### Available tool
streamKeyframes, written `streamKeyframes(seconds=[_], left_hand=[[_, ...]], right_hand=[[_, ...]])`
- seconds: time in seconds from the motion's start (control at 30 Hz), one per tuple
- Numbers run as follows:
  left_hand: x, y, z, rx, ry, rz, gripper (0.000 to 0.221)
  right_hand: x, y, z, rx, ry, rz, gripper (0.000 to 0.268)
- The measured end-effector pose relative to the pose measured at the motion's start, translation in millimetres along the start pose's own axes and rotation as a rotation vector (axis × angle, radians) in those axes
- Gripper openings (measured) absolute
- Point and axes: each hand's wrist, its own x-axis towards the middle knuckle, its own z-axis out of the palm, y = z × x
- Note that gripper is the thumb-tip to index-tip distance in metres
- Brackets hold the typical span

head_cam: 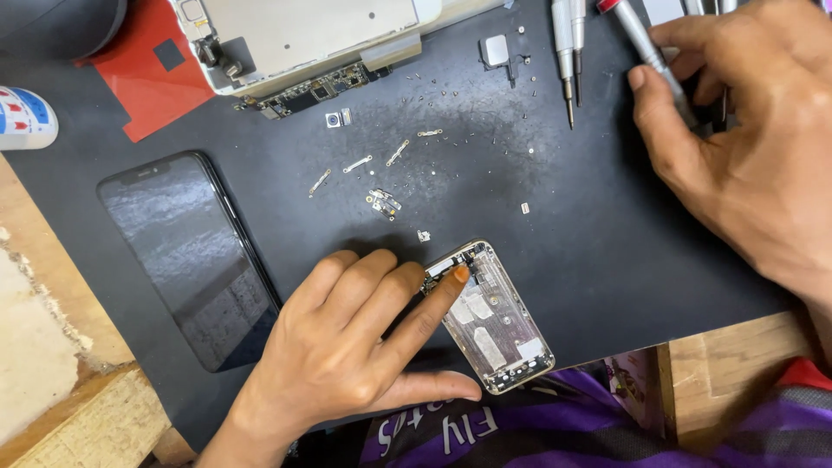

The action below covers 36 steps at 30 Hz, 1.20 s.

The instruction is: A person is performing precision repair on a smartphone, manipulating internal ribbon cables and connectors.

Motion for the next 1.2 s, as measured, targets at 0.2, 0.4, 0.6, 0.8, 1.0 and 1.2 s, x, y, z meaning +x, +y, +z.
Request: streamKeyframes(seconds=[0.2,0.4,0.6,0.8,1.0,1.2], left_hand=[[0,-1,-3,-0.003,0.079,0.000,0.039],[-2,-4,-4,-0.027,0.098,-0.047,0.020],[-2,-5,-4,-0.034,0.128,-0.007,0.004],[-4,-3,-5,-0.020,0.132,0.013,0.005],[-7,-5,-3,0.014,0.140,0.023,0.004],[-8,-4,-2,0.045,0.144,0.022,0.003]], right_hand=[[-3,-9,-13,-0.158,-0.043,-0.115,0.015],[-5,-46,15,0.200,-0.168,-0.534,0.021],[7,-86,11,0.304,-0.128,-0.665,0.014],[3,-99,21,0.265,-0.124,-0.673,0.014],[4,-94,16,0.187,-0.112,-0.594,0.018],[0,-89,21,0.125,-0.063,-0.629,0.013]])
